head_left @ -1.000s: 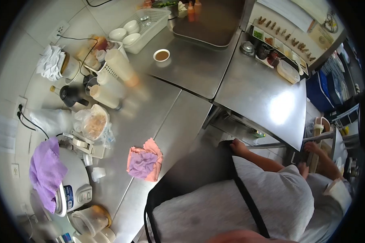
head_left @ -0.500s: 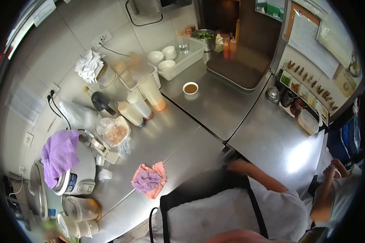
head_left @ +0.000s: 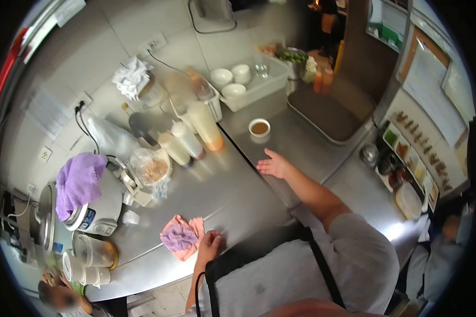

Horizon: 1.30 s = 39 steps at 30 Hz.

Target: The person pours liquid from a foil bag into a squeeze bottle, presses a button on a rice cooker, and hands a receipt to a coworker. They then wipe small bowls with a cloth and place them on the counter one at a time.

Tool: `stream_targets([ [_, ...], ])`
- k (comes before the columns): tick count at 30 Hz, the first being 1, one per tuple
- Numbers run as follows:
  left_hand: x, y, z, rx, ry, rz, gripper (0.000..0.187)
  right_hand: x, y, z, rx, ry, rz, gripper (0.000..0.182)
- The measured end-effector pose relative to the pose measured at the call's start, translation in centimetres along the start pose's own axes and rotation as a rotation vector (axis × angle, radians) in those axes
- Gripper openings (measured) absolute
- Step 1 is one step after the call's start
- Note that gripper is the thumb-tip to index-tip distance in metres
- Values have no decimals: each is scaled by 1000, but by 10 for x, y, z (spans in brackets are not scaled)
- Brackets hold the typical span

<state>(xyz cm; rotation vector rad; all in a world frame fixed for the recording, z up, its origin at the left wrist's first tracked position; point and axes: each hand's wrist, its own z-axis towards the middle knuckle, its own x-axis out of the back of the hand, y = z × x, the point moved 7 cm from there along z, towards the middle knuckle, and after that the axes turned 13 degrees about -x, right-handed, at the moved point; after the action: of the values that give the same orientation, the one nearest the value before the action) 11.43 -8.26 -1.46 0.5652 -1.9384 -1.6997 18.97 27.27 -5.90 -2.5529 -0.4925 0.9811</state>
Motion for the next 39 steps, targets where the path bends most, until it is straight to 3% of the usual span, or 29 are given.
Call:
stream_targets([
  [1, -5, 29, 4, -170, 93, 377, 18, -4, -10, 18, 30, -69, 70, 71],
  [2, -1, 20, 9, -223, 194, 805, 17, -9, -18, 27, 59, -80, 150, 71],
  [4, -10, 21, 11, -441, 260, 999, 15, -18, -39, 41, 124, -107, 322, 73],
  [8, -3, 22, 8, -322, 349, 993, 16, -9, -70, 101, 164, -195, 524, 72],
  [9, -4, 22, 8, -201, 363, 927, 18, -10, -77, 103, 168, -195, 560, 71],
  [14, 7, -23, 18, -108, 214, 1093, 26, -4, -121, 100, 292, -147, 594, 69],
  [18, 10, -29, 18, -57, 140, 1133, 28, 7, -160, 86, 362, -85, 587, 87],
  [21, 9, -24, 20, -62, 146, 1096, 28, 27, -174, 90, 423, -92, 578, 73],
  [24, 8, -19, 18, -72, 161, 1054, 27, 37, -159, 88, 541, -57, 485, 62],
  [27, 6, -11, 18, -85, 166, 1009, 27, 24, -131, 50, 638, 83, 166, 38],
  [31, 1, 7, 21, 6, 76, 1057, 27, 24, -87, 6, 823, 336, -576, 16],
  [33, 2, 36, 45, -404, 18, 1186, 28, 29, -72, -30, 1041, 477, -841, 16],
  [34, -1, 50, 51, -610, -15, 1239, 29, 43, -70, -37, 1009, 498, -787, 16],
  [36, 7, 59, 83, -116, -90, 970, 31, 66, -67, -48, 943, 536, -676, 16],
  [39, 4, 158, 149, -419, 41, 1123, 28, 57, -76, -54, 916, 560, -702, 15],
])
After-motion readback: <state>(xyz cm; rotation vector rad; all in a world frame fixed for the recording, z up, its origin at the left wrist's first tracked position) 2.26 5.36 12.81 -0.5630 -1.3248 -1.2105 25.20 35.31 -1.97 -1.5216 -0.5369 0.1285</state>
